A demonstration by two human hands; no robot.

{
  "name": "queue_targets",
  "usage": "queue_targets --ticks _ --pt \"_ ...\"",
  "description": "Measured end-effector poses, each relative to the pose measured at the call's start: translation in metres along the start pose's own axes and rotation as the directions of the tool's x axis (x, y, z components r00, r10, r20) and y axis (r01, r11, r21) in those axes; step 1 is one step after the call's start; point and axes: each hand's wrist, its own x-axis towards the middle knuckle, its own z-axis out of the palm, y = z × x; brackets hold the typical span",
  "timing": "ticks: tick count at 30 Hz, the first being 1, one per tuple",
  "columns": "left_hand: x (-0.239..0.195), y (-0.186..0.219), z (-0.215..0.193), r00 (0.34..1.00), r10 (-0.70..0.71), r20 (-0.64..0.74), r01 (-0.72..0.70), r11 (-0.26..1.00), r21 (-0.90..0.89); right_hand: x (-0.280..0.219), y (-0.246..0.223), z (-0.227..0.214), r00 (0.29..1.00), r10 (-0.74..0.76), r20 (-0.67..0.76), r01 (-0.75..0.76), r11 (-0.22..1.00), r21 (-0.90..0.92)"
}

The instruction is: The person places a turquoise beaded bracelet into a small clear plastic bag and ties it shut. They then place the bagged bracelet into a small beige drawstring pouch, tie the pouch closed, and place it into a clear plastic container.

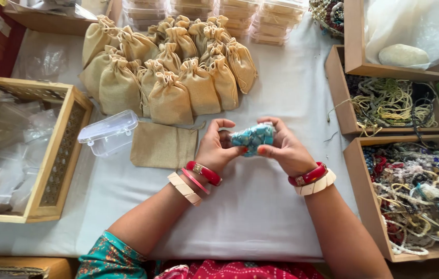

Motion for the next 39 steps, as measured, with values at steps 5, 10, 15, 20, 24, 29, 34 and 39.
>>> queue_targets --ticks 5,10,15,20,24,29,34,39 --pt "-0.002 0.030 -0.010 0.997 -0.082 0.015 0.080 0.991 0.110 0.004 0.023 -0.005 0.987 0.155 -0.043 -0.152 0.986 0.066" --pt "-0.002 0.073 -0.050 0.970 0.235 0.059 -0.177 0.518 0.837 0.009 0.033 -0.010 0.975 0.214 -0.064 -0.205 0.970 0.128" --pt "-0.002 0.093 -0.059 0.973 -0.206 -0.104 0.127 0.102 0.987 0.010 0.026 -0.008 0.969 0.244 -0.041 -0.231 0.951 0.204" --pt "0.018 0.038 -0.102 0.949 -0.317 -0.002 0.092 0.269 0.959 0.010 0.027 -0.012 0.966 0.257 -0.040 -0.246 0.953 0.174" --pt "0.025 0.026 -0.112 0.943 -0.306 0.133 0.072 0.576 0.814 0.005 0.018 -0.007 0.968 0.238 -0.081 -0.224 0.963 0.150" --pt "0.011 0.027 -0.061 0.967 -0.202 0.156 0.136 0.925 0.355 -0.002 0.007 0.002 0.981 0.170 0.097 -0.189 0.949 0.252" --pt "0.005 0.035 -0.044 0.977 -0.082 0.198 -0.009 0.908 0.418 -0.001 0.007 0.003 0.970 0.242 0.019 -0.242 0.963 0.119" --pt "0.001 0.042 -0.037 0.992 -0.059 0.111 0.017 0.936 0.352 0.001 0.016 -0.004 0.954 0.249 -0.166 -0.263 0.962 -0.068"
